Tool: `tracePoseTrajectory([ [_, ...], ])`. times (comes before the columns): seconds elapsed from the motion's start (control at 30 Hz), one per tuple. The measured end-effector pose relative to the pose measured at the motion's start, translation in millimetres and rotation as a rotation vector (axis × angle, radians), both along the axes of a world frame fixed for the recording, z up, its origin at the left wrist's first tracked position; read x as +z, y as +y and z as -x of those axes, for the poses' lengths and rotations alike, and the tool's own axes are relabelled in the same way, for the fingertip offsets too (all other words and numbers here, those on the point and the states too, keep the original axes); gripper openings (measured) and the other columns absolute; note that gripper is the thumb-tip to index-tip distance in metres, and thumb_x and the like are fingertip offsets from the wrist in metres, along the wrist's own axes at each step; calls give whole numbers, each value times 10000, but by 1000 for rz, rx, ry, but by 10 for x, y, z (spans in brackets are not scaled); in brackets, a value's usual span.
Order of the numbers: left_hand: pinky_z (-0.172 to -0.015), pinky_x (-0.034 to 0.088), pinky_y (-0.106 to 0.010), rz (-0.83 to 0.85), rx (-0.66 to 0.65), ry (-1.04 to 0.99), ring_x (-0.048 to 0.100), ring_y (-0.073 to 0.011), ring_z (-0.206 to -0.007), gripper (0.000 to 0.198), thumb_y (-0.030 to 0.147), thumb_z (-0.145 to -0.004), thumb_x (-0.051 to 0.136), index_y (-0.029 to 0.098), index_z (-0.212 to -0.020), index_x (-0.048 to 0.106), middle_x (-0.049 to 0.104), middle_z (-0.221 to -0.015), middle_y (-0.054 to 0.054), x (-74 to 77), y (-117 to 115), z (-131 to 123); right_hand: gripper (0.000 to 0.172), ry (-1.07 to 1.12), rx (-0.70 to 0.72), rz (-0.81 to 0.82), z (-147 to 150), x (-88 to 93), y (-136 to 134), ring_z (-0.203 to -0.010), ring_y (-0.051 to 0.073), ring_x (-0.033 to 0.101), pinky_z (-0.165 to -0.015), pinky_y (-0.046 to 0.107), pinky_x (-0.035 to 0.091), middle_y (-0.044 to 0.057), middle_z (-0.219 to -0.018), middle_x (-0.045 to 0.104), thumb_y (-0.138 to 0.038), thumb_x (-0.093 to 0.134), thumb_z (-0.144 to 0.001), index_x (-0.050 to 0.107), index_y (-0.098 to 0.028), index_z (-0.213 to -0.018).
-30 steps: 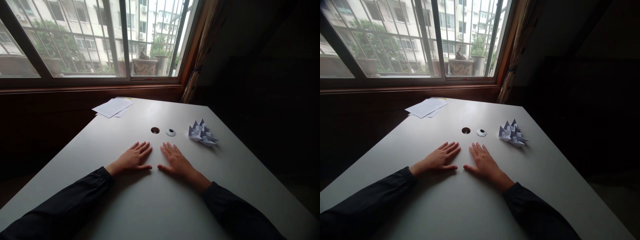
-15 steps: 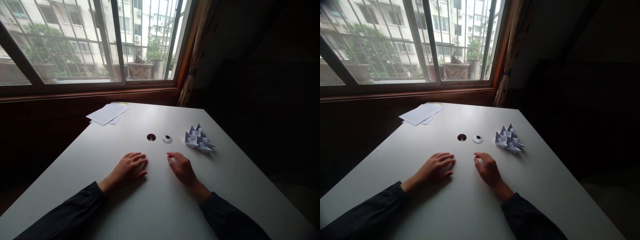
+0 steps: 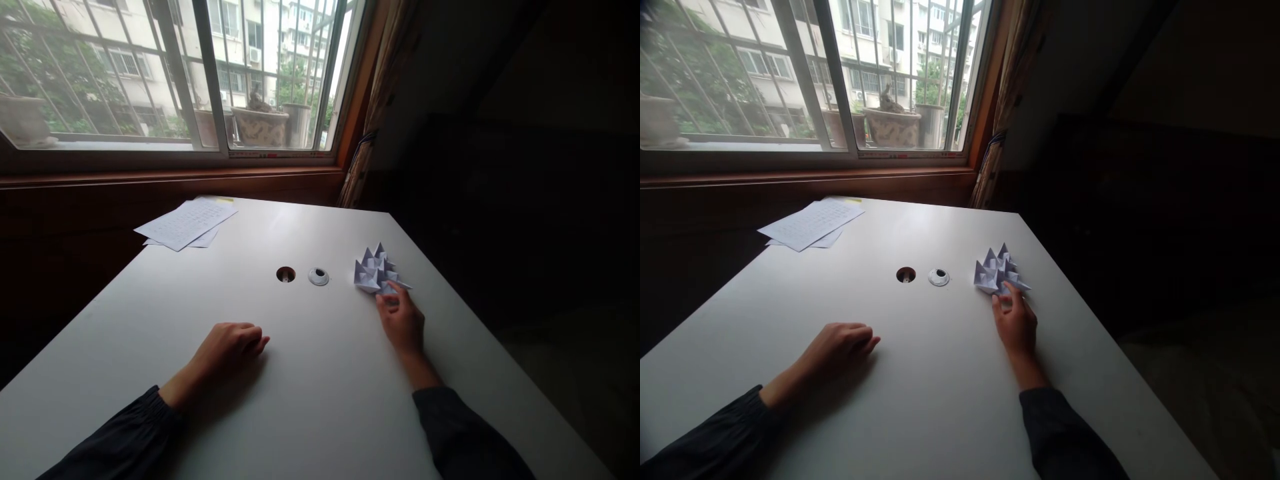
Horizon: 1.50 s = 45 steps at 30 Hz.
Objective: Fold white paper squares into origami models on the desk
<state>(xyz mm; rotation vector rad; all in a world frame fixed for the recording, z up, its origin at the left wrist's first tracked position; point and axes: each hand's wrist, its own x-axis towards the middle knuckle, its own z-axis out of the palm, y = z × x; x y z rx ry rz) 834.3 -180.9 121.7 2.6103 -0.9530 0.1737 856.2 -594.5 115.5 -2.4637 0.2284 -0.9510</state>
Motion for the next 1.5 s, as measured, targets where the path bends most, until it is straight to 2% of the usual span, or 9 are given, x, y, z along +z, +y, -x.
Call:
tracePoseTrajectory([
  [0.13, -543, 222, -275, -13, -1, -23, 379, -101, -508, 395, 367, -1013, 466, 193, -662, 509, 507, -609, 21, 5, 5, -1, 378, 24, 99, -7, -131, 14, 106, -738, 265, 696, -812, 436, 536, 142, -930, 762, -481, 546, -944, 727, -157, -1015],
  [0.27, -543, 320, -249, 47, 42, -26, 486, -105, -524, 356, 360, -1019, 465, 201, -735, 610, 570, -631, 9, 25, 8, 20, 393, 27, 209, -90, 26, -15, 434, -650, 221, 712, -674, 368, 590, 89, -813, 746, -492, 497, -993, 712, -165, -1017],
  [0.33, -595, 428, -237, 162, 92, -14, 577, -112, -588, 251, 355, -1019, 475, 224, -982, 686, 673, -772, -16, 37, -12, 31, 353, 31, 332, -242, 179, -32, 741, -705, 225, 736, -620, 351, 614, 90, -883, 751, -480, 517, -996, 699, -183, -1055],
  [0.43, -706, 566, -277, 397, 175, 21, 689, -144, -762, 388, 379, -1016, 497, 262, -1384, 539, 717, -1135, -86, 40, -75, 40, 244, 45, 562, -354, 390, -27, 1227, -838, 240, 744, -720, 402, 650, 96, -1037, 747, -407, 543, -996, 701, -231, -1053],
  [0.63, -853, 602, -374, 561, 142, 80, 722, -205, -917, 329, 376, -988, 583, 260, -1294, 612, 731, -1147, -90, 58, -274, 25, 300, 123, 673, -599, 428, 67, 1741, -932, 241, 750, -831, 419, 642, 83, -1065, 760, -351, 590, -975, 596, -243, -1255],
  [0.8, -796, 611, -346, 860, 185, 290, 749, -204, -878, 456, 398, -966, 618, 254, -1359, 440, 727, -1015, -59, 109, -506, -14, 373, 173, 614, -937, 300, 98, 1837, -946, 258, 748, -817, 415, 637, 101, -1018, 758, -451, 646, -932, 576, -196, -1196],
  [1.07, -717, 578, -295, 1084, 188, 457, 728, -183, -789, 323, 410, -907, 701, 216, -1092, 521, 720, -897, -32, 57, -559, -95, 418, 285, 799, -934, 291, 120, 1766, -738, 207, 731, -731, 387, 623, 51, -933, 751, -443, 671, -921, 621, -217, -1269],
  [1.33, -876, 586, -362, 1023, 16, 542, 727, -225, -954, 346, 357, -920, 684, 161, -1200, 635, 736, -1058, -109, 65, -518, -88, 443, 293, 751, -1044, 223, 67, 1731, -641, 187, 704, -644, 350, 602, 35, -825, 739, -495, 697, -895, 642, -178, -1200],
  [1.5, -782, 582, -313, 966, 164, 457, 731, -200, -861, 221, 320, -904, 685, 178, -1060, 623, 741, -987, -79, 46, -492, -131, 368, 351, 766, -952, 217, 56, 1778, -615, 187, 708, -619, 334, 592, 25, -771, 729, -504, 595, -965, 656, -180, -1130],
])
